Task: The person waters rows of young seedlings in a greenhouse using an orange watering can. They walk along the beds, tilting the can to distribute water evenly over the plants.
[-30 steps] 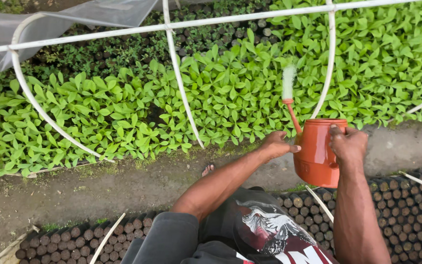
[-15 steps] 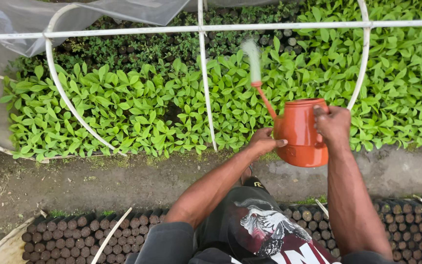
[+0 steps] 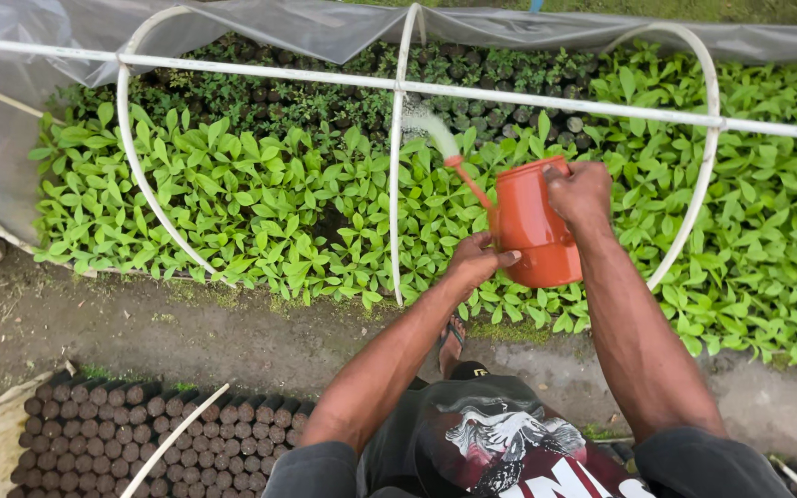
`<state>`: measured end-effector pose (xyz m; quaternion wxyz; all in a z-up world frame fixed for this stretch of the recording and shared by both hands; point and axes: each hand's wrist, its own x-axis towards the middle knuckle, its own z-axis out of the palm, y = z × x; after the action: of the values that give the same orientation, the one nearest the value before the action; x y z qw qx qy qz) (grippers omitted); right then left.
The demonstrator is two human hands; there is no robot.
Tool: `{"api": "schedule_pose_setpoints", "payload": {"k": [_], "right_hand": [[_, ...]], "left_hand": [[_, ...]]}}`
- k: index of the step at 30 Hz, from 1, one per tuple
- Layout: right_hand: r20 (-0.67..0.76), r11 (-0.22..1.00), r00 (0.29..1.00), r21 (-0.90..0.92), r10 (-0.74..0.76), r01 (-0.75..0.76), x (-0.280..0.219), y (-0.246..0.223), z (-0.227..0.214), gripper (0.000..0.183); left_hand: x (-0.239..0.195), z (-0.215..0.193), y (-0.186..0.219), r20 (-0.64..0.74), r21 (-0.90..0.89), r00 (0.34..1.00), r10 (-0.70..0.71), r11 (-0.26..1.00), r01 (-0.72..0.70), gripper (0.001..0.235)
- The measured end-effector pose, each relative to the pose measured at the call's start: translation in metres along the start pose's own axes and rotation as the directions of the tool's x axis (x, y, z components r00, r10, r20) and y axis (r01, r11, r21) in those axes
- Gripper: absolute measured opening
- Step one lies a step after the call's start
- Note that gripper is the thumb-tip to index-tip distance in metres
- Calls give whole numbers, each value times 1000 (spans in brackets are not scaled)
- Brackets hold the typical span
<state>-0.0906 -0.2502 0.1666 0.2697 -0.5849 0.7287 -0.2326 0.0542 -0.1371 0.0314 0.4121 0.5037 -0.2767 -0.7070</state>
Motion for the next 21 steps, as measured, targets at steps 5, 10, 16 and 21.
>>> {"api": "schedule_pose_setpoints", "payload": {"k": [5,10,16,21], "right_hand": [[-41,997,998,68,-44,46,49,3,18,33],[-110,991,994,135,-3,17,86,19,34,31],[-214,948,956,286,203,-137,109,57,32,27],[-300,932,924,339,238,-130,129,99,22,17]], "left_hand": [[13,1,17,-175,128,984,-29,990,52,99],[15,-2,29,-193,141,979,-61,986,89,98],[22,4,27,-180,154,982,-63,984,91,97],[34,16,20,-131,175,989,-65,981,88,100]]}}
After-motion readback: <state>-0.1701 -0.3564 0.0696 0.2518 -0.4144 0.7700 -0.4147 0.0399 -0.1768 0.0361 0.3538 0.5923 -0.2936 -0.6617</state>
